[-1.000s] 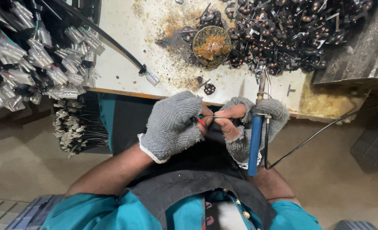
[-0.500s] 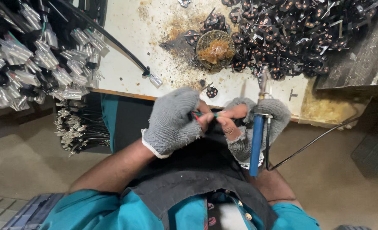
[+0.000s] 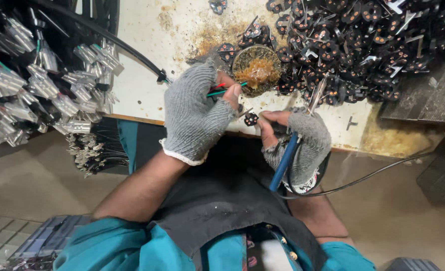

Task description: The person solders colored wires onto small plug components at a workbench. They dip wire ends into flux, hold a wire against a component, apply a soldering iron to the joint, and set finished components aside while picking up the next one.

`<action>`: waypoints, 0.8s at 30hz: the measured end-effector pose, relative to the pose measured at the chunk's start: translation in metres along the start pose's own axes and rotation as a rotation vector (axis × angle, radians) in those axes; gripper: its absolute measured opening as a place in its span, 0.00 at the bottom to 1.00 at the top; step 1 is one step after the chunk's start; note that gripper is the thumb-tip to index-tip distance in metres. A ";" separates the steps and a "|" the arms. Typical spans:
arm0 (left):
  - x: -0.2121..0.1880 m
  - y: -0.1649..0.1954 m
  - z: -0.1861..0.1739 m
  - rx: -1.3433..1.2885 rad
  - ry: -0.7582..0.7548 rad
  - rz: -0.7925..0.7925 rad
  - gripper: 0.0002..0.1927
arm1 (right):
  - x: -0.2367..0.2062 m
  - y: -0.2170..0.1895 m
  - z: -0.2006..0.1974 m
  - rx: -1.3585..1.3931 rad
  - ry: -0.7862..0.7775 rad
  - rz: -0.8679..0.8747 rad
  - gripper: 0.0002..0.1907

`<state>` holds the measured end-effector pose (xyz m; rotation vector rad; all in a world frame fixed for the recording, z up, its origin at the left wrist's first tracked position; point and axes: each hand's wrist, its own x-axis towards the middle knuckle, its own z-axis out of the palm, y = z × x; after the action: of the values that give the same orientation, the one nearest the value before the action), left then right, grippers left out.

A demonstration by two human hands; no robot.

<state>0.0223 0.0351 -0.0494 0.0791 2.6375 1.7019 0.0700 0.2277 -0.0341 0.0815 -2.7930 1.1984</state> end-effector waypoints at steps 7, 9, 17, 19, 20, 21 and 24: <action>0.001 0.001 0.002 0.019 0.000 0.026 0.08 | 0.005 0.000 -0.004 -0.146 -0.050 -0.167 0.17; -0.003 0.002 0.001 0.002 0.011 0.034 0.08 | 0.002 -0.001 -0.003 -0.156 -0.045 -0.213 0.18; -0.025 0.001 -0.014 -0.028 -0.013 0.124 0.08 | -0.019 -0.008 0.001 -0.125 0.005 -0.237 0.17; -0.030 0.002 -0.019 0.105 -0.132 0.183 0.07 | -0.026 -0.006 -0.004 -0.021 -0.019 -0.123 0.15; -0.032 0.003 -0.020 0.170 -0.191 0.215 0.07 | -0.030 -0.005 -0.008 0.030 -0.030 -0.066 0.16; -0.033 0.004 -0.020 0.210 -0.229 0.233 0.08 | -0.035 -0.003 -0.012 0.153 -0.036 -0.063 0.21; -0.032 0.006 -0.019 0.305 -0.319 0.273 0.10 | -0.047 0.006 -0.024 0.350 -0.032 -0.086 0.35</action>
<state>0.0544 0.0193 -0.0366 0.6777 2.6998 1.1940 0.1183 0.2495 -0.0279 0.2458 -2.5426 1.6605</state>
